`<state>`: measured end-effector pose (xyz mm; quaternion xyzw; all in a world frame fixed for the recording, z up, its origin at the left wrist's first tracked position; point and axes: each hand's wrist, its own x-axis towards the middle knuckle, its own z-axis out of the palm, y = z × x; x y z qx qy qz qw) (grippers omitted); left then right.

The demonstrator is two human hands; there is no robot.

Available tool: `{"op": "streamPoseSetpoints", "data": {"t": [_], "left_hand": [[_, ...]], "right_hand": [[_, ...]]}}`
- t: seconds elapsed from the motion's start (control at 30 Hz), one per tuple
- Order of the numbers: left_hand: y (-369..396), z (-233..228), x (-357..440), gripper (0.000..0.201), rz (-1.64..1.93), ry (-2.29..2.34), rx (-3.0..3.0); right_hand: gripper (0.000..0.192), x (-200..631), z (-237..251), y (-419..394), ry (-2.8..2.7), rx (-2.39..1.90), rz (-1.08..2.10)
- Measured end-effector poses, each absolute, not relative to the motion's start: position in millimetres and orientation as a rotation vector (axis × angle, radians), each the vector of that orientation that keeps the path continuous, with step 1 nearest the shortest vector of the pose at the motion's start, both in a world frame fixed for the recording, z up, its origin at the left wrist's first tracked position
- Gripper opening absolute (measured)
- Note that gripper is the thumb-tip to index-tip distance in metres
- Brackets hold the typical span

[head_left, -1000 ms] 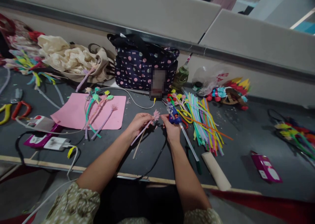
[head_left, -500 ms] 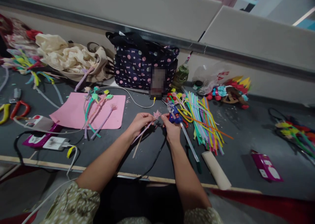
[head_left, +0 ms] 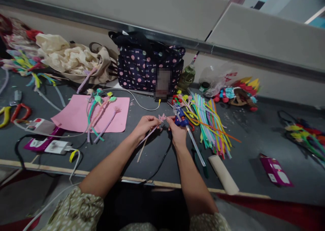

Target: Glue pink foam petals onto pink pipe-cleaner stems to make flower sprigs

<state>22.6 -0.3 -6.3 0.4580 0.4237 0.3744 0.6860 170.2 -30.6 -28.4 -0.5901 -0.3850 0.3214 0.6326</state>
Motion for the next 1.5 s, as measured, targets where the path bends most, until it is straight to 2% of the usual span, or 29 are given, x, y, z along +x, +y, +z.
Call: {"op": "streamPoseSetpoints", "data": {"t": [0.6,0.97,1.2,1.5], "left_hand": [[-0.1,-4.3,22.0,0.02,0.826,0.974,0.957],[0.8,-3.2,22.6,0.019,0.857,0.983,0.909],[-0.2,-2.2,23.3,0.017,0.853,0.976,0.925],[1.9,-3.8,21.8,0.022,0.833,0.982,0.862]], "right_hand": [[0.04,171.2,-22.9,-32.1,-0.819,-1.379,0.728],[0.032,166.3,-25.5,-30.8,-0.83,-1.297,0.842],[0.037,166.5,-18.9,-31.2,-0.762,-1.299,0.81],[0.033,166.8,-16.0,-33.5,-0.857,-1.302,0.877]]}}
